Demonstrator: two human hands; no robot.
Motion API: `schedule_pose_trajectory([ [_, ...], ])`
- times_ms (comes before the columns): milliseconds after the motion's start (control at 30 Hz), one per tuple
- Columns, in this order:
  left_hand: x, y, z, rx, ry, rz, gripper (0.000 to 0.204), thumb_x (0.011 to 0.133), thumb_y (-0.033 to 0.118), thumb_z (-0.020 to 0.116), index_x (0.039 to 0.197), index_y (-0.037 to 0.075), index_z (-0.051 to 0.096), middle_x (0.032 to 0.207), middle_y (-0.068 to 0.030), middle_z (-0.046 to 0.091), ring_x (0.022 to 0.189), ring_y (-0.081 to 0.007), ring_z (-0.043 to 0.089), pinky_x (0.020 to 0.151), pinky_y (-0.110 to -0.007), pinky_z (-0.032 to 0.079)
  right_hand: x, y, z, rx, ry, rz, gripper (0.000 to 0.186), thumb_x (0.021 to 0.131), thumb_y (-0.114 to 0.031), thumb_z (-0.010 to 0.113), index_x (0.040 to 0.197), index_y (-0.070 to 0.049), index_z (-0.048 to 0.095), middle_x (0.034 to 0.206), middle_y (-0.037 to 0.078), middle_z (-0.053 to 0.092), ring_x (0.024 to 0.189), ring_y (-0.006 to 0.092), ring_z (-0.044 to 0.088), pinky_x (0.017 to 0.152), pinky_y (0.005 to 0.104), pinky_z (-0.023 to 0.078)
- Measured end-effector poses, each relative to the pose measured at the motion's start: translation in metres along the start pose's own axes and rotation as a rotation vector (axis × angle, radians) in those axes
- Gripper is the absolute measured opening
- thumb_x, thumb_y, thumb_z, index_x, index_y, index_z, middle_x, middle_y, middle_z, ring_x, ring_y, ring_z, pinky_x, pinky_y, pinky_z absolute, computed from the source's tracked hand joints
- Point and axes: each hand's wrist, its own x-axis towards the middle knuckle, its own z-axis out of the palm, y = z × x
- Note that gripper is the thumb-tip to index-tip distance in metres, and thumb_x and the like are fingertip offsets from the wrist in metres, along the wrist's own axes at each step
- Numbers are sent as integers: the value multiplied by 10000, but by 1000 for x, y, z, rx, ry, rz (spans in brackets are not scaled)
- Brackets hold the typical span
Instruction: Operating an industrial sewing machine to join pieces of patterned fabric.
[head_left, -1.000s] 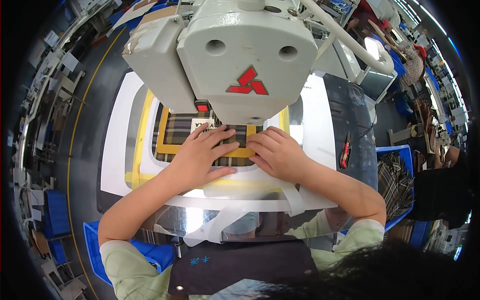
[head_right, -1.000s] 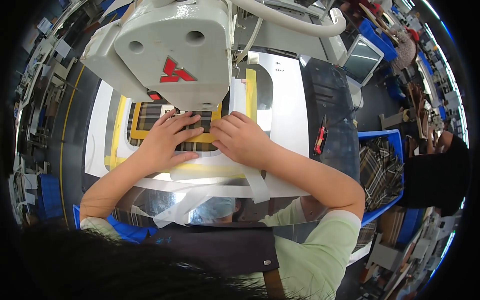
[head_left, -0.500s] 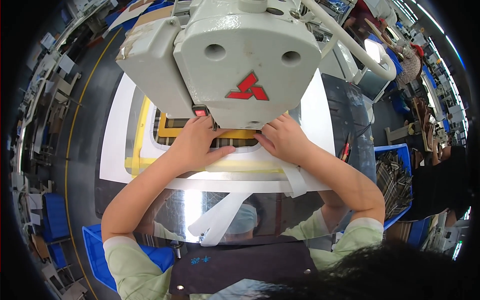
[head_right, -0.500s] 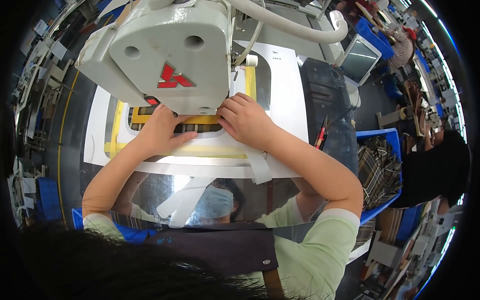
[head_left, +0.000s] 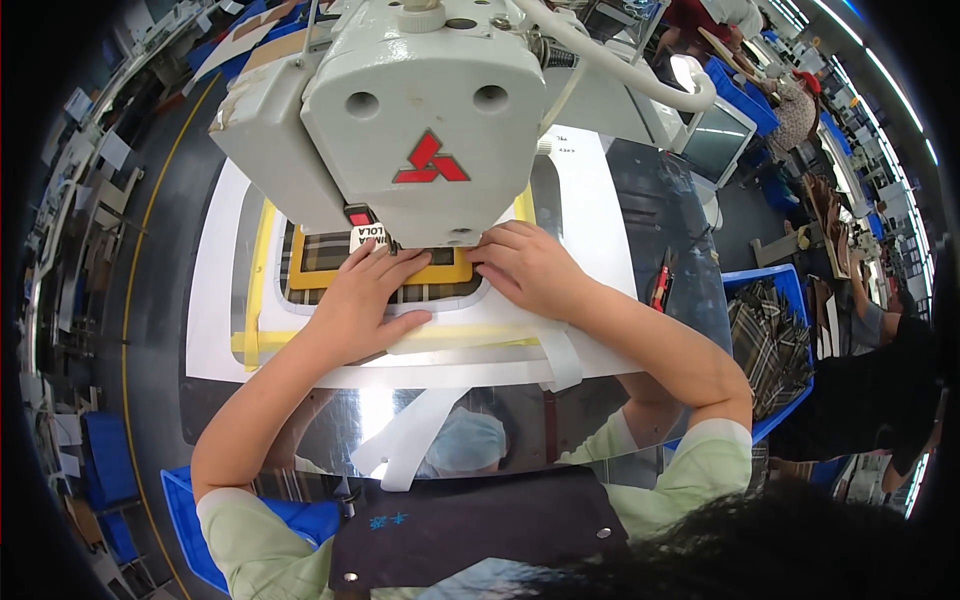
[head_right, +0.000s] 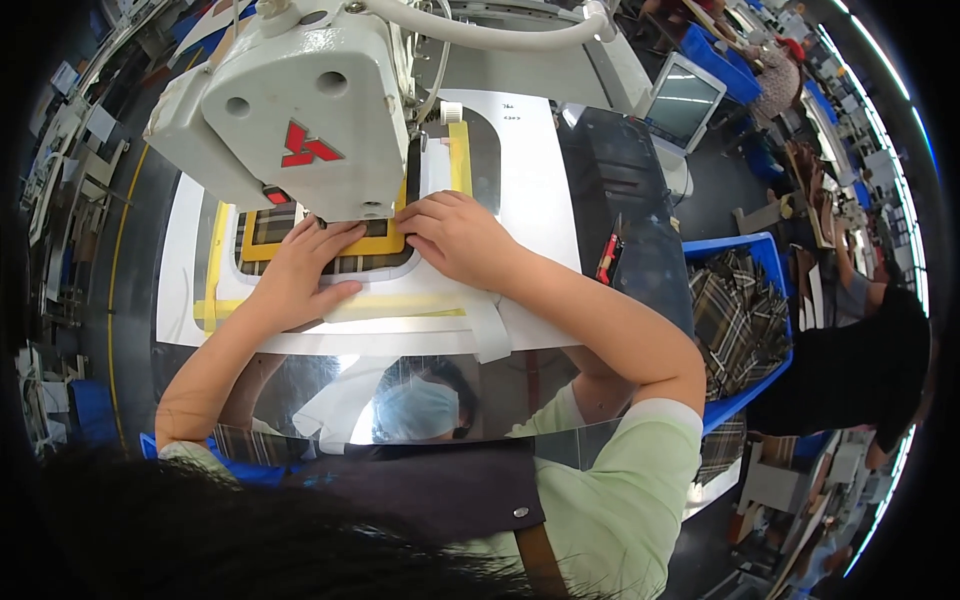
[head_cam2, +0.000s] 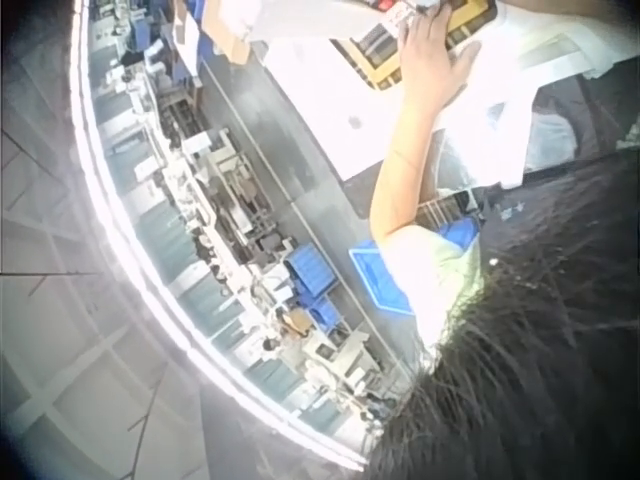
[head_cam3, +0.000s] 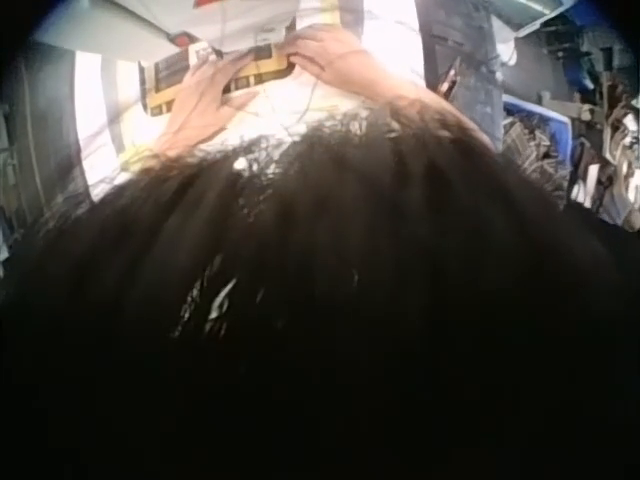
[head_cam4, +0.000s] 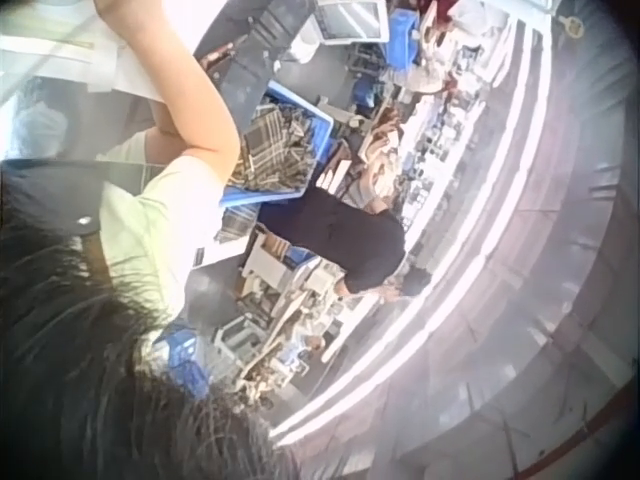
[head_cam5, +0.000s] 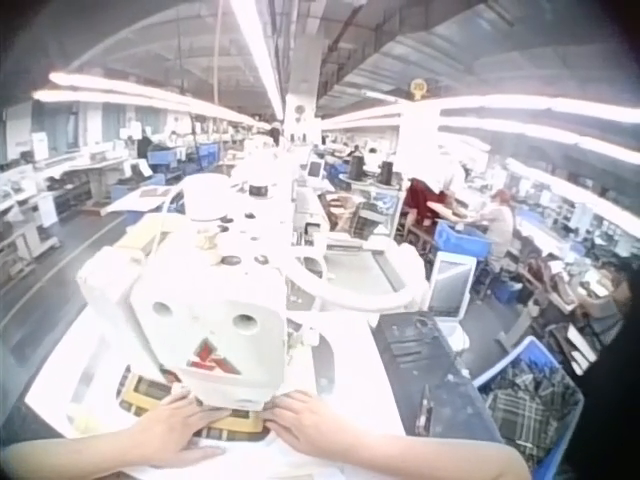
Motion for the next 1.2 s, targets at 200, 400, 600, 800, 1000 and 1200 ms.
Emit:
schedule_pose_trajectory([
  [200, -80, 75, 3, -27, -258, 75, 694, 802, 477, 651, 1347, 94, 456, 1447, -117, 388, 1356, -300, 342, 1109, -513, 229, -55, -58, -56, 45, -98, 407, 314, 758, -194, 717, 1020, -57, 611, 990, 100, 604, 903, 285, 597, 786, 368, 487],
  [400, -77, 69, 13, 82, -260, 203, 512, 834, 226, 639, 1319, 156, 493, 1450, -27, 409, 1351, -224, 368, 1100, -452, 291, -116, -88, -47, -168, -126, 289, 369, 706, -271, 781, 966, -74, 610, 886, 79, 577, 777, 237, 592, 652, 346, 488],
  [600, -47, 39, -3, 51, -270, 472, 530, 807, 331, 671, 1296, 207, 506, 1431, -8, 434, 1318, -212, 413, 1095, -425, 328, -118, -82, -43, -101, -109, 134, 175, 789, -199, 716, 877, -97, 605, 793, 24, 546, 662, 195, 574, 560, 296, 470],
  [800, -36, 39, -23, -64, -270, 379, 701, 728, 448, 698, 1325, 150, 481, 1427, -65, 433, 1279, -275, 445, 1054, -426, 367, -93, -90, -69, 3, 42, 96, 196, 750, -128, 730, 926, -133, 645, 798, 20, 579, 646, 194, 590, 550, 300, 472],
  [1000, -11, 54, -30, -567, -32, 130, 512, 839, 224, 616, 1309, 68, 487, 1259, -163, 540, 1121, -360, 526, 966, -400, 415, -18, -88, -34, -15, -86, -320, 236, 721, -175, 710, 946, -144, 644, 860, 4, 572, 723, 171, 591, 606, 294, 470],
  [1200, -32, 46, -31, -416, -62, 79, 511, 796, 218, 672, 1263, 76, 521, 1258, -130, 546, 1157, -330, 519, 977, -404, 407, -10, -57, -20, 116, 40, -125, 152, 788, -201, 708, 890, -106, 649, 885, 30, 615, 805, 202, 603, 700, 315, 479],
])
